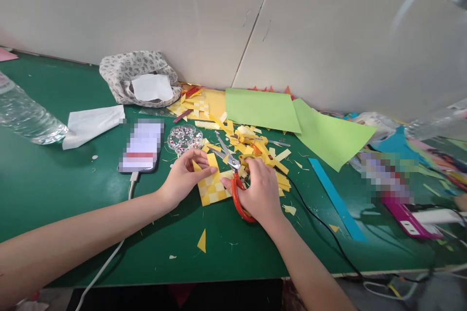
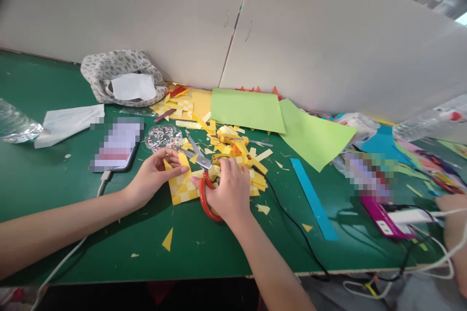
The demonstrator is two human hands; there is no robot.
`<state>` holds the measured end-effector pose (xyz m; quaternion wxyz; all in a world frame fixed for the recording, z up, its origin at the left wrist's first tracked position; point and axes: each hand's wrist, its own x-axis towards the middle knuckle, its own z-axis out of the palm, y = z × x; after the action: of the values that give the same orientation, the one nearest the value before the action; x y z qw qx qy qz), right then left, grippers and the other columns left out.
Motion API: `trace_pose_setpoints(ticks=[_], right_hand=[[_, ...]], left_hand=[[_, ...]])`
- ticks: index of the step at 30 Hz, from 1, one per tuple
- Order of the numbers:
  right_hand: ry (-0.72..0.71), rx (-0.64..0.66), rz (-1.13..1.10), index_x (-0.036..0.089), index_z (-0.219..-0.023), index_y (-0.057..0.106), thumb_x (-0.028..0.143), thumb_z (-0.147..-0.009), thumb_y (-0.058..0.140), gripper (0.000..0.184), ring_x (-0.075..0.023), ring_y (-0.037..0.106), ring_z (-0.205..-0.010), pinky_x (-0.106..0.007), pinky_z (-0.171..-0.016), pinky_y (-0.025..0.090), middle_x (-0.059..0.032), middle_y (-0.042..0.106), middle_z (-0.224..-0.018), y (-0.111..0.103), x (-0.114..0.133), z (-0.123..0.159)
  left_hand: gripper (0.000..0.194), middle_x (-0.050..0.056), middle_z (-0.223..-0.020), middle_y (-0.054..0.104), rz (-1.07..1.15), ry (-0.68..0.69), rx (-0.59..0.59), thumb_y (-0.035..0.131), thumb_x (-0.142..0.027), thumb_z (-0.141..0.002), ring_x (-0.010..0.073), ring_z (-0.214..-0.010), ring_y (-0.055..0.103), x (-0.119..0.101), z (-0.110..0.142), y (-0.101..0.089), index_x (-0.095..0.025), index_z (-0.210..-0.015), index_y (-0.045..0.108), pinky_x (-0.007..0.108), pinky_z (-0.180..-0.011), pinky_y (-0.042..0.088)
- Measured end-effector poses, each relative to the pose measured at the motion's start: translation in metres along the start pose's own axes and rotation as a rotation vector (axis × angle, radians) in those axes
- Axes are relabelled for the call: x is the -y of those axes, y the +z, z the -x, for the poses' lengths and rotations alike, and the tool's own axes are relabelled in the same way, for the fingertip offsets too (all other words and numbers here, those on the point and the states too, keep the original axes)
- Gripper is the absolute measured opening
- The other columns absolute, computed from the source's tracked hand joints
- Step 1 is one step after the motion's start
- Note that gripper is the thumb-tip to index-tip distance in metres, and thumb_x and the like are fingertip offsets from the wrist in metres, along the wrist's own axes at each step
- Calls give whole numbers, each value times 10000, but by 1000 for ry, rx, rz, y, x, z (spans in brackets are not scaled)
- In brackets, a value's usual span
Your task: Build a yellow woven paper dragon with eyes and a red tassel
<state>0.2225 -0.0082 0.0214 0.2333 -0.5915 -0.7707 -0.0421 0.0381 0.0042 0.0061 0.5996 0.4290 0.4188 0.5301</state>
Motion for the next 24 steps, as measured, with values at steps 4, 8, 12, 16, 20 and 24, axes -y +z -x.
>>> trace_pose_setpoints(ticks=[4, 8, 12, 16, 20, 24], right_hand=[[-42, 52, 13, 157, -981, 528, 627, -750, 506, 524, -271, 553, -842, -429, -819, 379, -103, 578, -891, 0, 1, 1], [-67, 109, 49, 146, -1000, 545, 633, -747, 505, 551, -266, 552, -854, -443, -860, 364, -100, 580, -908, 1, 1, 3], [-70, 127, 62, 136, -1009, 552, 639, -744, 499, 572, -261, 551, -845, -442, -859, 369, -99, 578, -898, 1, 1, 3], [-69, 131, 53, 133, -1008, 555, 633, -743, 503, 569, -261, 559, -863, -444, -875, 367, -100, 585, -913, 0, 1, 2], [-72, 131, 45, 138, -1005, 557, 626, -745, 504, 556, -261, 568, -871, -450, -889, 362, -100, 596, -919, 0, 1, 2], [-74, 130, 47, 138, -997, 557, 619, -743, 511, 545, -259, 570, -866, -457, -889, 365, -98, 603, -921, -1, 1, 3]], left_hand=[[212, -36, -729, 591, 34, -36, -51, 764, -239, -642, 88, -690, 546, 2, -1, -2, -179, -746, 589, 200, -653, 436], [225, -30, -784, 627, 132, -37, -50, 746, -194, -640, 104, -714, 589, 1, -2, -2, -190, -800, 588, 218, -674, 455], [262, -36, -761, 618, 139, -41, -47, 735, -146, -628, 108, -714, 606, -2, -1, -2, -192, -815, 558, 216, -677, 463], [269, -45, -741, 606, 159, -27, -51, 728, -133, -629, 89, -694, 589, -3, 0, -1, -191, -789, 519, 187, -643, 457], [301, -54, -696, 591, 168, -25, -59, 731, -119, -608, 92, -671, 584, -5, 1, 1, -193, -782, 497, 189, -620, 463], [320, -48, -688, 612, 186, -50, -48, 739, -131, -598, 106, -648, 600, -7, 1, 2, -194, -782, 485, 211, -608, 478]])
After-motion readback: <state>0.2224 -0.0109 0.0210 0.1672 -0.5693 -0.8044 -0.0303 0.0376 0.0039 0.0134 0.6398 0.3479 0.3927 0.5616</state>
